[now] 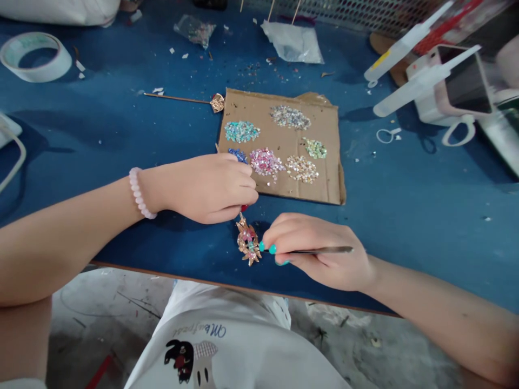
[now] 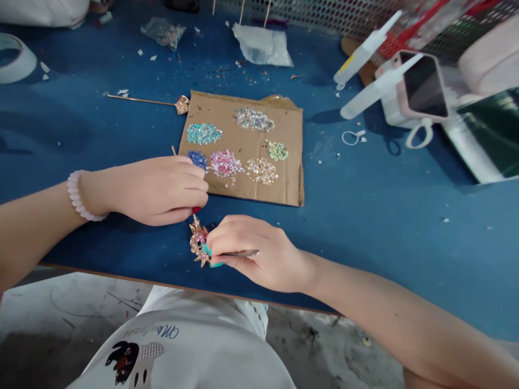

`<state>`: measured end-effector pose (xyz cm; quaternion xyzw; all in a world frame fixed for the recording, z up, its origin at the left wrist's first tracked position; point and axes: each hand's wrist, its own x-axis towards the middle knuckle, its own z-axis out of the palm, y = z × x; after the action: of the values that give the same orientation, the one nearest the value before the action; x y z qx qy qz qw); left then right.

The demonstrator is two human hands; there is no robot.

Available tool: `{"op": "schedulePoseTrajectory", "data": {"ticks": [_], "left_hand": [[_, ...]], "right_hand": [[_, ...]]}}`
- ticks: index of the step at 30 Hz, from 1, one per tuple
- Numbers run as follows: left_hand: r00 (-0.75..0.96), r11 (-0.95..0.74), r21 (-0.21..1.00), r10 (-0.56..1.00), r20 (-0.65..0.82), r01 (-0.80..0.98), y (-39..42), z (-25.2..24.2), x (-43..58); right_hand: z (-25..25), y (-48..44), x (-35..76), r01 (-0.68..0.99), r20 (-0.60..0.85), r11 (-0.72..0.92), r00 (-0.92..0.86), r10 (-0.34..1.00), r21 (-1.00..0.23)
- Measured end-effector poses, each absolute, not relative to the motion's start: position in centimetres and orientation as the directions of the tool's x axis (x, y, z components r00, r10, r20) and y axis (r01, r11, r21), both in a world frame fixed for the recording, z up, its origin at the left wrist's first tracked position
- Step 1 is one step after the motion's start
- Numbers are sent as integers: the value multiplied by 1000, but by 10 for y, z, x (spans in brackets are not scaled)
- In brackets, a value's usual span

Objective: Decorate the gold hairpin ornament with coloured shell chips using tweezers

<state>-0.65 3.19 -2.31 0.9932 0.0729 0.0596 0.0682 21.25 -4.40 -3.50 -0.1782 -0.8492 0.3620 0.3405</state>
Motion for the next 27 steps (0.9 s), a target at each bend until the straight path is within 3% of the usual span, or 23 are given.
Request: {"op": "schedulePoseTrajectory", "data": {"ticks": [27], "left_hand": [[980, -977, 159, 164, 116, 144, 31, -25, -5]], "right_hand": [[-38, -45, 213, 15, 493, 710, -709, 504, -704]]}}
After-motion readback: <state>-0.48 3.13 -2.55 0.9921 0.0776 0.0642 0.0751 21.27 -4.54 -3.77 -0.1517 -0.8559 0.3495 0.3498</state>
